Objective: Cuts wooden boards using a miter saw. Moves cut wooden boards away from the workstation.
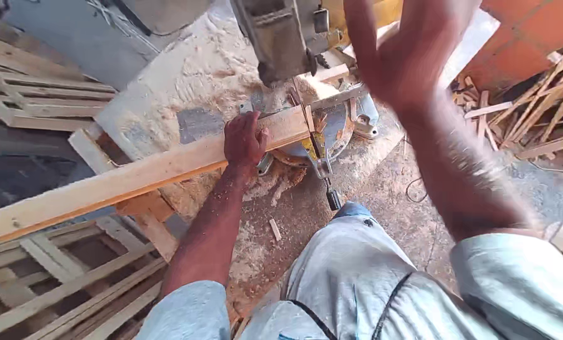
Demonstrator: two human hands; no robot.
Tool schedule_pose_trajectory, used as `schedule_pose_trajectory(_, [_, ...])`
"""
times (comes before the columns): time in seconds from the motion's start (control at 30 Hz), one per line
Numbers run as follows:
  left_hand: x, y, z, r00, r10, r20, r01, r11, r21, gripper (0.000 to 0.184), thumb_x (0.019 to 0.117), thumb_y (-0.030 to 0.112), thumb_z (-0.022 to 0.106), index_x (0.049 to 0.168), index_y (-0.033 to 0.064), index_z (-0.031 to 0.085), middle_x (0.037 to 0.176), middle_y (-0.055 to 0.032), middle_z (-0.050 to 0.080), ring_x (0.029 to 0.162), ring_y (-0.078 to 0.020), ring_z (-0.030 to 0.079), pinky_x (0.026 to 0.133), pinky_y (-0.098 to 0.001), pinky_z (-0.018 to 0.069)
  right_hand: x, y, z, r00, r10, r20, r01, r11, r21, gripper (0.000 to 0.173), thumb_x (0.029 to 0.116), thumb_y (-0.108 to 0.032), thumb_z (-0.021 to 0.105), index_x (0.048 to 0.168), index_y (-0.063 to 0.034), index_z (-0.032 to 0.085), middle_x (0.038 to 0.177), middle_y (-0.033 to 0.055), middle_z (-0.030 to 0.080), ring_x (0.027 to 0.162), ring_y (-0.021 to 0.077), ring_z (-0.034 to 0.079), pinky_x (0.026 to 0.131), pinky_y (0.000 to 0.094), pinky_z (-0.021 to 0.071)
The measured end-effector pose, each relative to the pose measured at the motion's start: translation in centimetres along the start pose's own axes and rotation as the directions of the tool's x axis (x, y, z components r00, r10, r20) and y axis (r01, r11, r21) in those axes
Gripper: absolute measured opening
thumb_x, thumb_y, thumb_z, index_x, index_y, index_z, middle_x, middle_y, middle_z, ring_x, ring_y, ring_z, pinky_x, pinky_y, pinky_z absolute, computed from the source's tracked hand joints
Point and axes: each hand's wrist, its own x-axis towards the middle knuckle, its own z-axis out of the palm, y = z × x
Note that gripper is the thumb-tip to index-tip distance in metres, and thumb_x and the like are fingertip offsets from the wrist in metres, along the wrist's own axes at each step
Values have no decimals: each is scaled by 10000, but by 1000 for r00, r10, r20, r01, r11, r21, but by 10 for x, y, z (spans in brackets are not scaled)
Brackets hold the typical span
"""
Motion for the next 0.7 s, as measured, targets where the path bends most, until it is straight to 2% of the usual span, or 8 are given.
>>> schedule_pose_trajectory(0.03, [1,0,2,1000,4,-28,-3,1000,17,584,1035,510,361,1499,182,497,1495,-65,558,1404,-285,494,1189,-522,326,-32,6,16,999,46,16,-47,998,40,215,972,-232,632,963,-54,752,923,115,740,887,245,704,783,440,564])
schedule_pose_trajectory(0.1, [2,3,2,998,9,-55,-7,1000,27,571,1031,490,364,1472,163,522,1472,-73,577,1379,-294,518,1173,-527,344,-102,32,65,947,187,260,-212,975,71,242,1004,-262,590,1034,-85,752,1073,117,730,1075,279,678,938,470,555])
schedule_pose_trajectory(0.17, [0,3,1,998,15,-55,-13,999,49,558,1035,476,358,1455,155,536,1461,-85,587,1372,-308,524,1174,-534,341,-150,46,119,793,309,525,-373,928,17,276,1029,-309,573,1091,-97,739,1106,115,725,1125,316,657,977,517,526])
schedule_pose_trajectory(0.23, [0,3,2,998,18,-59,-13,997,82,574,1040,488,334,1441,141,554,1431,-108,607,1351,-321,542,1161,-536,357,-165,48,162,680,390,621,-471,881,-38,328,1021,-353,578,1150,-81,710,1090,131,731,1126,345,655,982,547,515])
schedule_pose_trajectory(0.33, [-2,9,3,998,-22,-51,28,992,119,585,1033,481,358,1206,5,651,1206,-256,684,1211,-451,614,1068,-622,416,-172,43,190,677,439,590,-510,858,-53,287,997,-322,601,1001,-46,681,920,134,721,1018,353,672,941,542,517])
schedule_pose_trajectory(0.4, [-6,14,4,997,-70,-42,75,985,156,583,1031,464,385,1094,-44,664,1128,-311,694,1156,-505,638,1008,-668,448,-174,51,184,679,404,613,-482,875,-43,237,988,-274,594,994,-48,664,885,129,717,1004,348,686,946,535,524])
schedule_pose_trajectory(0.57, [-15,12,6,995,-88,-54,98,972,216,531,1008,430,444,1114,-35,678,1145,-339,680,1115,-537,648,927,-693,483,-186,109,124,635,208,744,-256,965,-52,263,1039,-191,497,1185,-32,648,1055,204,713,1099,428,655,945,597,513])
schedule_pose_trajectory(0.7, [-18,7,12,991,-26,-134,57,971,234,499,1005,421,466,1122,-12,685,1115,-326,694,1079,-533,663,899,-699,487,-176,157,39,524,406,748,-247,914,-323,251,981,-47,528,1187,49,635,1148,334,632,1143,551,580,916,699,464])
